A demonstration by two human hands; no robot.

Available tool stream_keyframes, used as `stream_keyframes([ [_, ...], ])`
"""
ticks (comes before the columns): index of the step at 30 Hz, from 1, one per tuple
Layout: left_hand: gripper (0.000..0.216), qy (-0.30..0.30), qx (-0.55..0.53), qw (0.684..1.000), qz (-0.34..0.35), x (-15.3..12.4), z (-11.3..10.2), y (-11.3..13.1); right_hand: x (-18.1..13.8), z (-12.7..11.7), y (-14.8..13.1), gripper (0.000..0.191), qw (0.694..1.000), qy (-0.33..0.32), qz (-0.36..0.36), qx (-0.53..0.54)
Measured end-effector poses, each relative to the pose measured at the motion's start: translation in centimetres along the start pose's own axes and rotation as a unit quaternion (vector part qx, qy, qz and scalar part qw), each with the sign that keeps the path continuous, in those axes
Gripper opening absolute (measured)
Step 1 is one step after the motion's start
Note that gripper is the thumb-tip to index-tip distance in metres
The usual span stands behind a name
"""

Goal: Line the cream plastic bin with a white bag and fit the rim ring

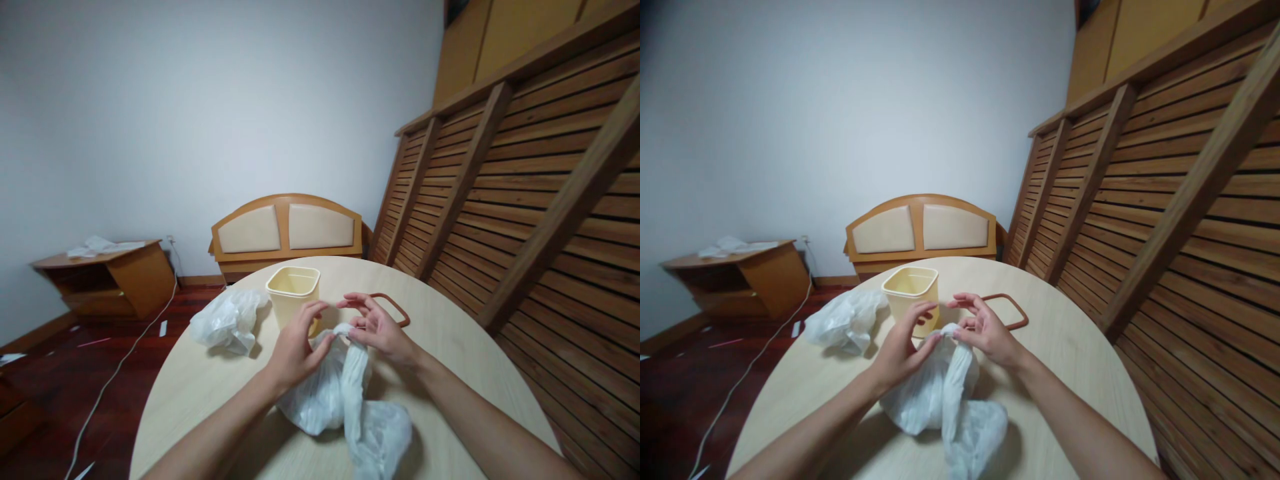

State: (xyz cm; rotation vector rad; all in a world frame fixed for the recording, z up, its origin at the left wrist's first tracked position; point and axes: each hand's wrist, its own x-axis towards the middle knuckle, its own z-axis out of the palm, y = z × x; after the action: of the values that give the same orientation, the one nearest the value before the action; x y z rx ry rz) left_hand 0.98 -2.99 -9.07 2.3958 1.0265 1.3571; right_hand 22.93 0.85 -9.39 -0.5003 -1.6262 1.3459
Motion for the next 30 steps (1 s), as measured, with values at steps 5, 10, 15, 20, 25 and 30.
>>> stream_keyframes([
  [5,0.021,-0.067,-0.057,0.989,-0.117,0.5,0.5,-0.3,-0.2,0.0,-0.4,0.051,0.996,0.002,-0.041,-0.08],
  [10,0.03,-0.007,-0.154,0.972,-0.176,1.0,0.4,0.2,0.2,-1.6,-1.3,0.022,0.96,0.145,-0.107,-0.213],
  [15,0.037,0.086,-0.219,0.957,-0.168,1.2,0.3,0.8,0.7,-3.6,-1.9,0.012,0.862,0.329,-0.183,-0.34],
  [20,0.034,0.156,-0.207,0.949,-0.179,1.2,-0.1,0.9,0.3,-2.9,-1.8,0.027,0.827,0.378,-0.103,-0.403],
  [25,0.038,0.12,-0.287,0.925,-0.218,1.2,-0.4,1.3,-0.1,-0.9,-1.9,0.019,0.884,0.276,-0.044,-0.376],
  [30,0.053,0.024,-0.285,0.939,-0.19,1.0,0.2,1.6,-0.4,0.7,-2.2,0.025,0.929,0.123,-0.083,-0.339],
])
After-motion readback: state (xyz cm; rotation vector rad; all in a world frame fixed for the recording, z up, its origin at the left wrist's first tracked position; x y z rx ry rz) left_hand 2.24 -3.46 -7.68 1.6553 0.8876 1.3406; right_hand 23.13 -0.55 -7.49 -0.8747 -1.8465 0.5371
